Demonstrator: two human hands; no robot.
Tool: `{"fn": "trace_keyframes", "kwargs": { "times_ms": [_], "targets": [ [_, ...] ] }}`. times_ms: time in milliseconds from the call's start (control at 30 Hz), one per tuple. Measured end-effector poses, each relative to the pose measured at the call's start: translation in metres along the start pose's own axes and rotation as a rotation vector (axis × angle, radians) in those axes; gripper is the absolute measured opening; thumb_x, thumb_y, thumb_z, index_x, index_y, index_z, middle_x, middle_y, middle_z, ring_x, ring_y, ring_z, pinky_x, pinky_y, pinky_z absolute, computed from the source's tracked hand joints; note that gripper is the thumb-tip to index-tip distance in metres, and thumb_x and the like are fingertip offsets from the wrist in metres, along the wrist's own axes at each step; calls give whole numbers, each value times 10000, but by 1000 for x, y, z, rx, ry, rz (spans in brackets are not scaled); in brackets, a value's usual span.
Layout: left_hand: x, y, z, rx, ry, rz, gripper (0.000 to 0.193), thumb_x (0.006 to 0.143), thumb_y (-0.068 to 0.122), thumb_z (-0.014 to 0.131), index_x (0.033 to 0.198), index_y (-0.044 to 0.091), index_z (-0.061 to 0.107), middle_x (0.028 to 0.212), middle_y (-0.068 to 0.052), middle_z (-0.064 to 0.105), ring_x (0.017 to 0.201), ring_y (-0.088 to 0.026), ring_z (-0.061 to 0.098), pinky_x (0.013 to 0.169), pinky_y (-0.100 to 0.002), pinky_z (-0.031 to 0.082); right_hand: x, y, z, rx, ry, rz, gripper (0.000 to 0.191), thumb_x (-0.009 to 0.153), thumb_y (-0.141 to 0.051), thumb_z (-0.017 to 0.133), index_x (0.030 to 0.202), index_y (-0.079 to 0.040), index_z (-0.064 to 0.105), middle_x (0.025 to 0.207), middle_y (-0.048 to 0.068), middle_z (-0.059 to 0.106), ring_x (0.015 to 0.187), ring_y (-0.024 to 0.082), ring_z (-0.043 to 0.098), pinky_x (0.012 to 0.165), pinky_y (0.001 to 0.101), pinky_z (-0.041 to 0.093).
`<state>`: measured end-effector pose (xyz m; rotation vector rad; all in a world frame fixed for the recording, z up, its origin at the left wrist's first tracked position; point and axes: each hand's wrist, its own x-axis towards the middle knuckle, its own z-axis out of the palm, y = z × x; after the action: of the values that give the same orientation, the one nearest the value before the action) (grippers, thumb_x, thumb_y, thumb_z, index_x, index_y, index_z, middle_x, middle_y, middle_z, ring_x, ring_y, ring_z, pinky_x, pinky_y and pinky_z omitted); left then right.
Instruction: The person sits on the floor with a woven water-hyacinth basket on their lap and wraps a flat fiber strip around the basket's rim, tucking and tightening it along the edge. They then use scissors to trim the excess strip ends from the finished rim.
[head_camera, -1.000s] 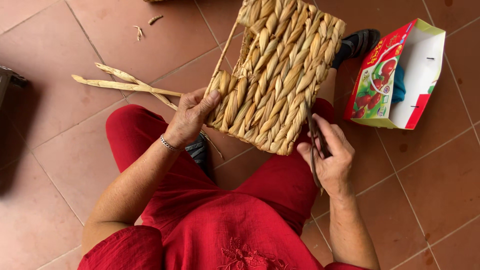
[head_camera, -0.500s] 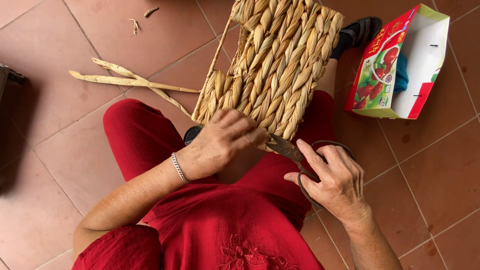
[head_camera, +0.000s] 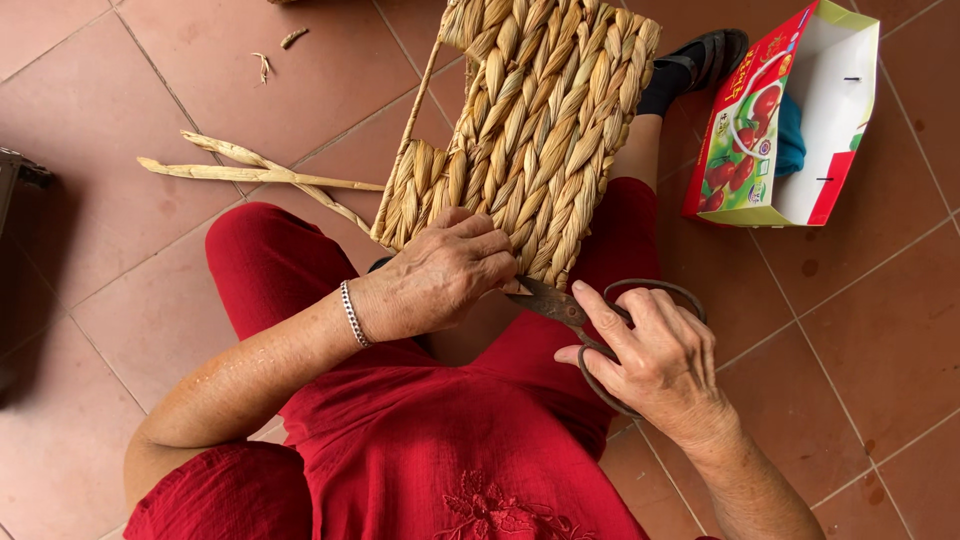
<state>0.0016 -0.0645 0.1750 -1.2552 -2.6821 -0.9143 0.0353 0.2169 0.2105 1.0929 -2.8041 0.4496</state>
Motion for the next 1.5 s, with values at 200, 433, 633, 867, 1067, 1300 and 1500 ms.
{"fn": "trace_keyframes", "kwargs": {
  "times_ms": [200, 433, 633, 867, 1067, 1300, 1500],
  "targets": [
    [-4, 7, -5, 115, -1, 61, 291, 861, 165, 636, 1129, 51, 649, 1114, -107, 559, 1048, -275, 585, 950, -419, 473, 10, -6, 7, -84, -31, -72, 699, 697, -446, 883, 1271, -86, 714, 802, 61, 483, 686, 184, 561, 560, 322, 511],
    [4, 5, -9, 96, -86, 66, 274, 849, 146, 626, 1098, 37, 654, 1158, -133, 520, 1110, -287, 580, 947, -424, 488, 15, -2, 11, -200, 18, -211, 661, 745, -463, 835, 1256, -65, 704, 754, 64, 489, 606, 182, 521, 578, 349, 460],
    [6, -9, -18, -232, 45, 30, 266, 793, -20, 673, 1048, 8, 604, 1170, -173, 524, 1026, -317, 627, 862, -386, 569, 10, 12, 13, -191, -21, -276, 638, 810, -481, 832, 1235, -20, 712, 605, 5, 426, 486, 131, 453, 503, 327, 339],
    [-57, -54, -49, 149, 443, -478, 378, 916, 9, 706, 1262, -5, 553, 1192, -174, 654, 1093, -301, 663, 913, -373, 551, -20, 51, 20, 419, 153, 327, 705, 854, -481, 789, 1336, 8, 629, 721, -25, 468, 629, 95, 465, 612, 232, 419],
    [-67, -78, 1, -828, 473, -806, 482, 1092, 387, 549, 1377, -1, 566, 1099, -28, 667, 1040, -113, 615, 892, -269, 519, -29, 84, 74, 1108, 266, 548, 858, 946, -580, 700, 1498, 43, 488, 931, -32, 500, 792, 66, 477, 690, 214, 443],
    [-66, -97, 34, -859, 583, -1045, 448, 1059, 438, 568, 998, 23, 725, 750, 56, 590, 629, -46, 467, 531, -212, 390, -12, 101, 111, 1391, 332, 677, 755, 1032, -618, 502, 1431, 22, 471, 976, 22, 558, 797, 105, 561, 736, 291, 531],
    [-110, -170, -36, -699, 730, -1124, 329, 1105, 347, 653, 1055, 32, 732, 803, 77, 601, 649, -20, 484, 548, -200, 399, 20, 107, 148, 1385, 312, 966, 486, 1024, -349, 611, 1341, 9, 523, 976, 81, 622, 703, 117, 565, 600, 283, 478]
  ]
}}
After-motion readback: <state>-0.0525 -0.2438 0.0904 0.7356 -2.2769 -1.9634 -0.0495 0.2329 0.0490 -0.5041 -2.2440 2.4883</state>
